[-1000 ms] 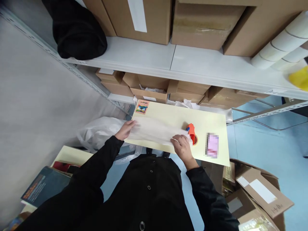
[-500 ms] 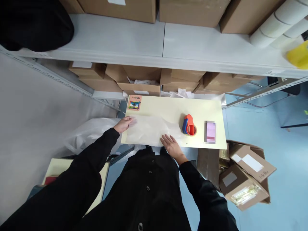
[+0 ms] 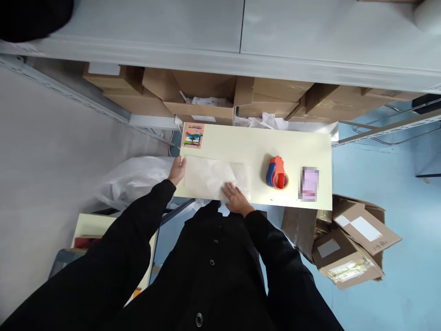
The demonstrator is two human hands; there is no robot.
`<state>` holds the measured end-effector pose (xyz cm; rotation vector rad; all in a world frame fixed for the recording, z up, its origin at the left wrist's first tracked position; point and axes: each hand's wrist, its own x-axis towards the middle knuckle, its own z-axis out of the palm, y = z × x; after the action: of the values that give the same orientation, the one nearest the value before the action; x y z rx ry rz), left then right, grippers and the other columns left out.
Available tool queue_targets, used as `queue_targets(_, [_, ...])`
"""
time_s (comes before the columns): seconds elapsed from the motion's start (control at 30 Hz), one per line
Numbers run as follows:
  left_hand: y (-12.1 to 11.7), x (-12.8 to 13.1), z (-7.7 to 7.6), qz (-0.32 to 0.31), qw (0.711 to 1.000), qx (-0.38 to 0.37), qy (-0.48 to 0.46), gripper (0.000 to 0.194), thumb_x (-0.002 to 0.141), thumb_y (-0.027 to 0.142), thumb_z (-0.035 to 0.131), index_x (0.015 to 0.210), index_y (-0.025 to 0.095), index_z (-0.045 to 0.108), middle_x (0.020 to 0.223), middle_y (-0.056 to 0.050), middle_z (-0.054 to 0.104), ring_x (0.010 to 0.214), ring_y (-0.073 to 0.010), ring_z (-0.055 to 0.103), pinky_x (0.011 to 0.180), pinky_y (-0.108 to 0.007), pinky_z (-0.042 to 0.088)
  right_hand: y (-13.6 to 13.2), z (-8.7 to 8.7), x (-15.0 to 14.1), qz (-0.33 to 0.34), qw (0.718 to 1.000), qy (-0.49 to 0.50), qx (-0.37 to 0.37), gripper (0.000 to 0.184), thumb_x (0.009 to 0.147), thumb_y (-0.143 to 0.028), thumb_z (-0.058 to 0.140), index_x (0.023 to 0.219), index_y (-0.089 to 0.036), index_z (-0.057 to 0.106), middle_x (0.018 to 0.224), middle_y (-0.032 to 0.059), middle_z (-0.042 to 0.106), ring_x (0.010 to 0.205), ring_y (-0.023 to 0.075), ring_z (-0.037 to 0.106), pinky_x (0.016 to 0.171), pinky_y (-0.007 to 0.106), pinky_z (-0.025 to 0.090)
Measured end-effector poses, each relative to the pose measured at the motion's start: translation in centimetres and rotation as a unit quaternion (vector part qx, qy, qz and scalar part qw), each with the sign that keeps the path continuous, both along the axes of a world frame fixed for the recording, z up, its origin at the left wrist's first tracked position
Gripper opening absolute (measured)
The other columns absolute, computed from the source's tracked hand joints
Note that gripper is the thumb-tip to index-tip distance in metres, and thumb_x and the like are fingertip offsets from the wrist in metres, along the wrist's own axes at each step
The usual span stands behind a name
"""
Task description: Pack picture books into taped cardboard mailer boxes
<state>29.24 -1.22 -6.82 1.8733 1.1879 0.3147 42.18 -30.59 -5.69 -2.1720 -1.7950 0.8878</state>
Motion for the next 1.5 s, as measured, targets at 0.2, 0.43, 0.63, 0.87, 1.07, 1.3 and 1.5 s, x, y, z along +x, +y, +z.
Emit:
queue_targets(0.2, [-6.3,-1.9,2.4,-0.272,0.938,0.157,0.142,0.077,0.085,0.048,0.051,0.146,0.011,0.025,0.157,-0.02,0.008,0.145,-0.0354,0.005,0.113,-0.055,0.016,-0.8,-0.9,1.5,-0.126,0.991,-0.035,0.003,0.066,0.083,-0.014,0.046,0.147,-0.013,0.031,0.156,0.0157,0.019,0.145,0.0287,0.013,0.113,0.049,0.023])
queue_targets(0.43, [-9.0,-2.9,0.5,-0.347,0.887,0.14,0.271,0.091,0.081,0.05,0.057,0.149,0.005,0.016,0.155,-0.025,0.008,0.144,-0.0393,0.004,0.112,-0.057,0.014,0.0,-1.4,4.6,-0.155,0.979,-0.096,-0.088,0.073,0.085,-0.025,0.055,0.149,-0.013,0.023,0.157,0.0161,0.015,0.145,0.0314,0.012,0.114,0.051,0.02])
queue_targets(0.63, [-8.5,-3.0,-0.6,-0.335,0.891,0.127,0.279,0.093,0.079,0.046,0.059,0.149,0.004,0.014,0.156,-0.025,0.006,0.144,-0.0385,0.002,0.112,-0.054,0.016,0.7,-1.3,6.0,-0.158,0.976,-0.106,-0.107,0.069,0.088,-0.026,0.051,0.15,-0.015,0.02,0.158,0.0142,0.013,0.145,0.0296,0.013,0.114,0.052,0.017])
queue_targets(0.87, [-8.4,-2.8,-0.3,-0.332,0.9,0.101,0.263,0.092,0.079,0.043,0.06,0.149,0.007,0.013,0.156,-0.024,0.005,0.144,-0.0379,0.002,0.112,-0.055,0.015,1.0,-0.8,5.7,-0.18,0.971,-0.096,-0.126,0.07,0.088,-0.025,0.05,0.149,-0.016,0.019,0.158,0.0145,0.013,0.145,0.0297,0.01,0.113,0.054,0.017])
queue_targets(1.07, [-7.3,-2.8,0.5,-0.31,0.92,0.081,0.224,0.079,0.081,0.045,0.056,0.145,0.009,0.027,0.156,-0.024,0.01,0.144,-0.0395,0.004,0.111,-0.058,0.015,2.3,0.3,6.1,-0.222,0.967,-0.083,-0.093,0.062,0.088,-0.027,0.048,0.145,-0.012,0.03,0.155,0.0213,0.019,0.144,0.0354,0.014,0.11,0.06,0.018])
queue_targets(1.3, [-0.4,-1.0,0.5,-0.169,0.979,0.061,0.097,0.061,0.087,0.047,0.049,0.135,0.009,0.044,0.147,-0.021,0.036,0.14,-0.0304,0.03,0.113,-0.046,0.028,10.0,1.2,6.3,-0.297,0.952,0.073,0.018,0.058,0.083,-0.029,0.053,0.137,-0.011,0.043,0.141,0.0205,0.044,0.132,0.0324,0.041,0.107,0.049,0.035])
queue_targets(1.5, [7.0,2.7,-1.6,-0.055,0.998,-0.019,-0.002,0.069,0.088,0.059,0.043,0.132,0.007,0.047,0.137,-0.022,0.049,0.13,-0.0306,0.045,0.11,-0.043,0.032,19.9,0.3,4.7,-0.418,0.829,0.371,0.019,0.061,0.076,-0.025,0.061,0.134,-0.013,0.047,0.134,0.0162,0.053,0.118,0.0254,0.055,0.099,0.042,0.045])
